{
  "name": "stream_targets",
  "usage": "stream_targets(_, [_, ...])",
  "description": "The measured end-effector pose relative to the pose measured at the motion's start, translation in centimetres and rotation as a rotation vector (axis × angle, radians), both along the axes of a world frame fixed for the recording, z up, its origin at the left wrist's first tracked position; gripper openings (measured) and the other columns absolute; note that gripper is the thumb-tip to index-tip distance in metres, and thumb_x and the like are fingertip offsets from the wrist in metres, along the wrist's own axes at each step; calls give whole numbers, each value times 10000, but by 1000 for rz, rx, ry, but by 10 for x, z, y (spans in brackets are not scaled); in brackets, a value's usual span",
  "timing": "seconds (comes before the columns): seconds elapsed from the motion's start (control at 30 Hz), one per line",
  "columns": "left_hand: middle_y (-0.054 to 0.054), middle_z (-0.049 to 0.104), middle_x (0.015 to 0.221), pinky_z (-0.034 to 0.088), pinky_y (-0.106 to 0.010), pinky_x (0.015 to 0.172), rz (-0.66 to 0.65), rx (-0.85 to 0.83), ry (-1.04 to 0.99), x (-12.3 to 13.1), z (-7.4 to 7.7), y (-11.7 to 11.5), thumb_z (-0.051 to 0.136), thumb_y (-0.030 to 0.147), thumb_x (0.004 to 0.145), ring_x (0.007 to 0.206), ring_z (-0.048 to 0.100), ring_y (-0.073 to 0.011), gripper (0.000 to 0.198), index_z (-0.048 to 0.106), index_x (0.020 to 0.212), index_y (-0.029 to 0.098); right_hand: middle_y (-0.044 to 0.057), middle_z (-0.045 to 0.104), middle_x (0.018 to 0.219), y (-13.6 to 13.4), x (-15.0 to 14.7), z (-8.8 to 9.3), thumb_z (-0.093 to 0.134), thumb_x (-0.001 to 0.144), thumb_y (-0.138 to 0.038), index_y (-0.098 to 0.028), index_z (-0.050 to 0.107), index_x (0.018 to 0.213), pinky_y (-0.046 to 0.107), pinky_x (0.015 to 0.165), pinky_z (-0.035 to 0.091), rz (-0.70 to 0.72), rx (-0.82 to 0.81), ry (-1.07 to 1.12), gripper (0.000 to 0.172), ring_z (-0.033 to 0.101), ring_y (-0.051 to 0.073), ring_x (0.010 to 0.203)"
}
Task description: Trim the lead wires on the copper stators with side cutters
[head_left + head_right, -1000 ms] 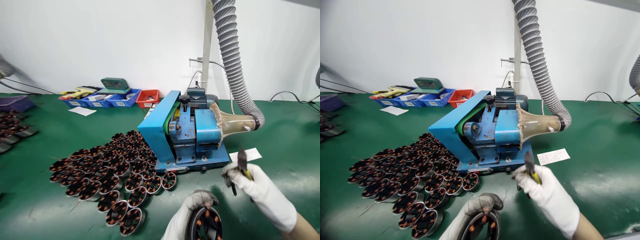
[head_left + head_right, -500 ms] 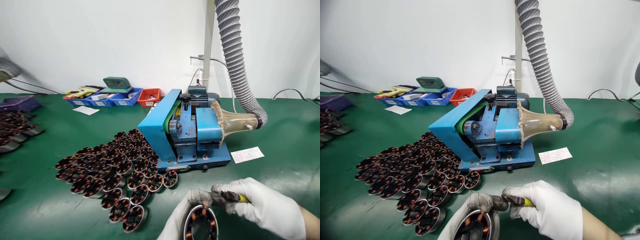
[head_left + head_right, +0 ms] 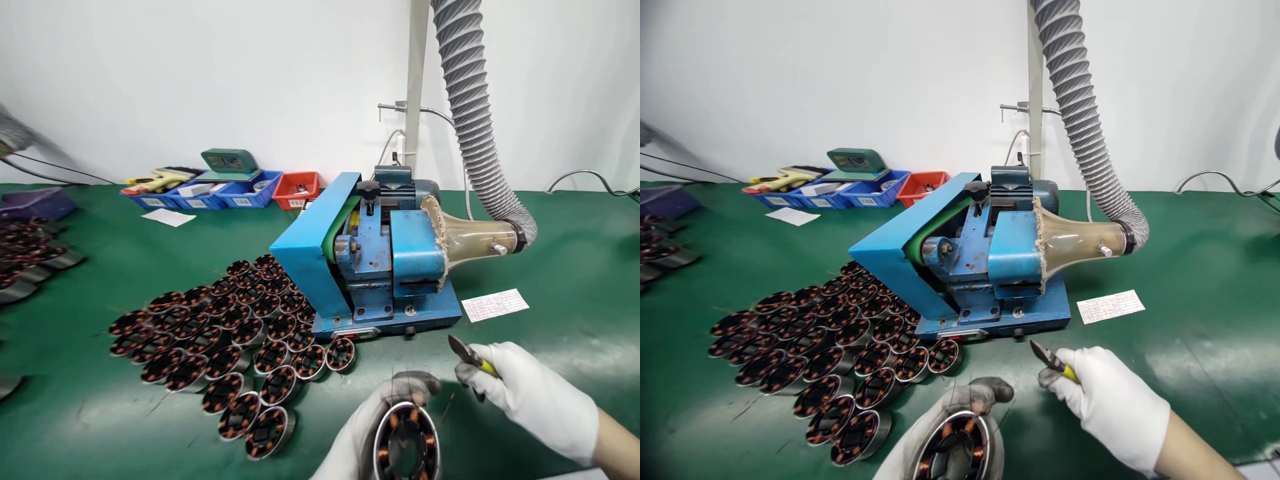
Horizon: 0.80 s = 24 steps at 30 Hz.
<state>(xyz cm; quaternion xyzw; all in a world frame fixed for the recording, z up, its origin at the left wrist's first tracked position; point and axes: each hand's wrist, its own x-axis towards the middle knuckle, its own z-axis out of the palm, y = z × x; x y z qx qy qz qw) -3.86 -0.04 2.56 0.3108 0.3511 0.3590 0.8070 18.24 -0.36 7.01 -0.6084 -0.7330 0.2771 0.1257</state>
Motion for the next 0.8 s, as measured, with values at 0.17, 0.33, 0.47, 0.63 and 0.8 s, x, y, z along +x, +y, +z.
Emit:
stream_targets(0.17, [2,631,697,535,-304,612,132,-20,107,11,18,6,661,397,736,576,621,-143,182,640,792,224,155,690,842,11,7,-46,447,871,-173,-142,665,988,372,668,475,-140,-90,-344,249,671,290,756])
stream_targets(0.33, [24,622,792,506,-304,677,196,139,241,23,17,-6,804,185,521,682,619,-175,448,585,907,247,220,599,1177,2,-6,-60,526,852,-358,-125,594,1165,494,860,462,-209,36,-192,396,596,364,1044])
stream_targets(0.47, [-57,600,1103,404,-389,946,362,271,420,43,4,-8,814,220,517,1051,578,-279,596,546,1049,238,116,622,1233,-17,-32,-61,553,840,-353,-206,585,1192,426,949,474,-266,151,619,383,578,288,1134])
stream_targets(0.63, [-63,562,1159,402,-378,975,522,387,321,61,-11,12,768,339,626,1099,548,-258,518,506,1065,257,102,653,1197,-7,-67,-64,727,695,-286,-223,575,1210,384,928,508,-429,197,911,541,600,297,1114])
stream_targets(0.8, [-59,606,1124,405,-390,999,440,348,234,64,-9,34,634,382,774,1118,557,-241,404,470,1127,274,111,686,1122,26,-79,-53,727,687,-303,-187,568,1144,385,895,524,-559,207,980,497,642,274,1039])
